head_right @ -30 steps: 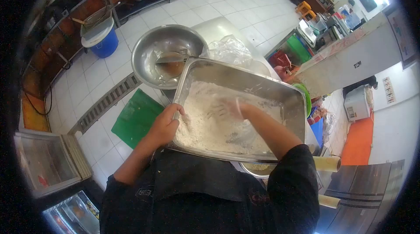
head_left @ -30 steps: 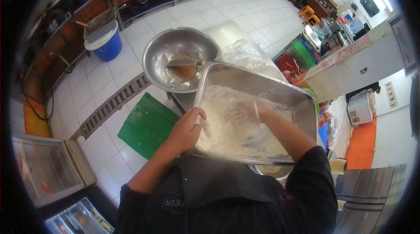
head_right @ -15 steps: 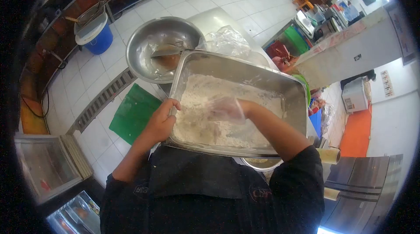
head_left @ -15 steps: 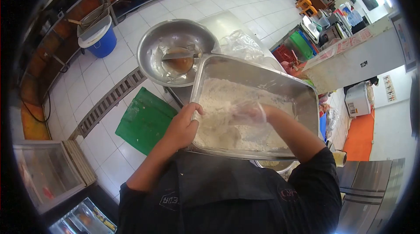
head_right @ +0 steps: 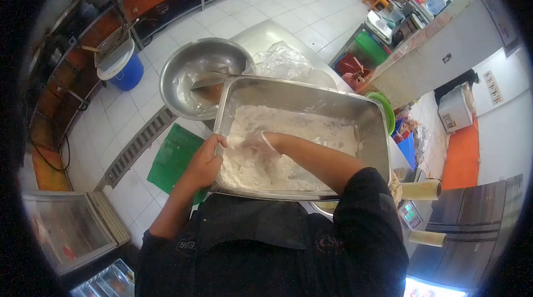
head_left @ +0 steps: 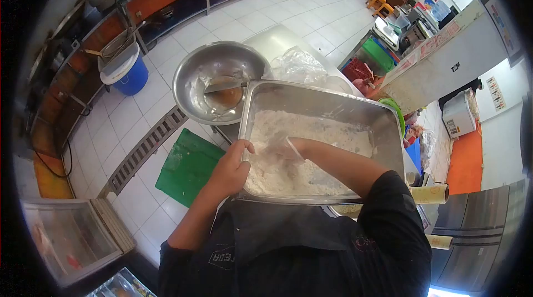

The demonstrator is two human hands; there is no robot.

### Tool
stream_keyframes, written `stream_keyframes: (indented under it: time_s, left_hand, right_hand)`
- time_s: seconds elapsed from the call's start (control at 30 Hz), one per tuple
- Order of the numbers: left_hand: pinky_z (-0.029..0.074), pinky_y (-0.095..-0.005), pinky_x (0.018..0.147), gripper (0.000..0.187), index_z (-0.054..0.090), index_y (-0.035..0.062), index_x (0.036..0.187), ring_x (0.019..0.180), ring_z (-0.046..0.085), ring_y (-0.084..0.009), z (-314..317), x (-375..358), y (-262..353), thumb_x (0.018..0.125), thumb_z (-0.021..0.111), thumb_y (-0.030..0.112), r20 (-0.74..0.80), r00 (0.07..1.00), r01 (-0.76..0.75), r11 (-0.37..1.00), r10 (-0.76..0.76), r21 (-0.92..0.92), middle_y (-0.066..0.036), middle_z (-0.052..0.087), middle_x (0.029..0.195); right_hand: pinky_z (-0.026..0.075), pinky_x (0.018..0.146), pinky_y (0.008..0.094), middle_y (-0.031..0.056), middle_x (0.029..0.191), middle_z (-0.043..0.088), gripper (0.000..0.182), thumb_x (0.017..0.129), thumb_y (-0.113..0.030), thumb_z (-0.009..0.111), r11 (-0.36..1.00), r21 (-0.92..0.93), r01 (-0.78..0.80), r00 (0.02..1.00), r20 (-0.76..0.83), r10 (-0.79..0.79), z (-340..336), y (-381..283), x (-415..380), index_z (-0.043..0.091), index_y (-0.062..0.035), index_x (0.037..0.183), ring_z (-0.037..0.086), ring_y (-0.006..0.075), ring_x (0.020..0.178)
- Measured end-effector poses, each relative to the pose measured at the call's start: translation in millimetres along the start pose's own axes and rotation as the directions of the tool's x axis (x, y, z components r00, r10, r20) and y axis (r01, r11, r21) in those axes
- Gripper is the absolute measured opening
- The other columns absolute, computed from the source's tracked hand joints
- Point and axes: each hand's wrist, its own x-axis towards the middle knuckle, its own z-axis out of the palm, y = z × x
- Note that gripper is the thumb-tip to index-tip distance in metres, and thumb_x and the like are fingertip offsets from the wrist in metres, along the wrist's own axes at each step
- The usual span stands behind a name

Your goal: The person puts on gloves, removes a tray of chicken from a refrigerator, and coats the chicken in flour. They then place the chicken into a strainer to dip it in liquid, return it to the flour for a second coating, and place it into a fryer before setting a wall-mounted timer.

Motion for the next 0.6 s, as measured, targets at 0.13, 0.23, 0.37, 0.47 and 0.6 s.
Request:
stream_keyframes:
  time_s: [0.13,0.23,0.37,0.47,0.6]
  left_hand:
    - [0.041,-0.0427,0.097,0.032,0.048,0.0071,0.110,0.107,0.054,-0.0418,3.4,-4.6,-0.4,0.078,0.044,0.000,-0.007,1.000,0.020,1.000,-0.020,-0.018,-0.022,0.053,0.111]
    - [0.041,-0.0429,0.097,0.033,0.048,0.0073,0.110,0.107,0.054,-0.0418,1.1,-7.8,-0.8,0.078,0.044,0.000,-0.004,0.999,0.054,0.998,-0.054,-0.020,-0.022,0.053,0.111]
    - [0.041,-0.0425,0.098,0.033,0.048,0.0072,0.109,0.108,0.053,-0.0416,3.5,-9.2,-2.4,0.078,0.043,-0.001,-0.029,0.999,0.025,0.999,-0.025,-0.028,-0.022,0.053,0.111]
    - [0.041,-0.0422,0.098,0.033,0.049,0.0072,0.109,0.108,0.053,-0.0420,6.7,-8.5,1.8,0.078,0.043,-0.002,-0.055,0.998,0.024,0.998,-0.027,-0.056,-0.022,0.052,0.111]
    - [0.041,-0.0419,0.098,0.032,0.049,0.0073,0.108,0.108,0.053,-0.0426,8.6,-7.0,4.1,0.078,0.043,-0.003,-0.094,0.996,0.001,1.000,-0.001,-0.003,-0.023,0.052,0.111]
  right_hand:
    - [0.049,0.092,0.0341,0.0124,0.116,0.065,0.044,0.098,-0.032,0.054,0.878,-0.429,0.210,0.972,-0.001,-0.233,-20.3,-9.5,-33.5,0.059,-0.0050,0.132,0.060,0.0239,0.109]
    - [0.049,0.088,0.0374,0.0138,0.119,0.064,0.049,0.098,-0.035,0.054,0.863,-0.445,0.239,0.929,-0.153,-0.336,-44.4,4.6,-47.8,0.057,-0.0018,0.134,0.062,0.0245,0.102]
    - [0.049,0.091,0.0376,0.0164,0.127,0.060,0.063,0.095,-0.043,0.059,0.925,0.257,-0.279,0.929,-0.171,0.327,-51.3,3.3,-73.2,0.047,-0.0011,0.141,0.060,0.0233,0.110]
    - [0.048,0.095,0.0364,0.0185,0.134,0.055,0.068,0.089,-0.035,0.065,0.997,-0.065,0.049,0.997,-0.061,-0.053,-29.4,26.9,-60.6,0.043,-0.0017,0.144,0.055,0.0244,0.119]
    - [0.047,0.099,0.0373,0.0212,0.137,0.052,0.082,0.065,-0.015,0.076,0.930,0.367,-0.018,0.999,-0.034,0.032,23.3,8.3,-21.6,0.047,-0.0002,0.139,0.054,0.0290,0.123]
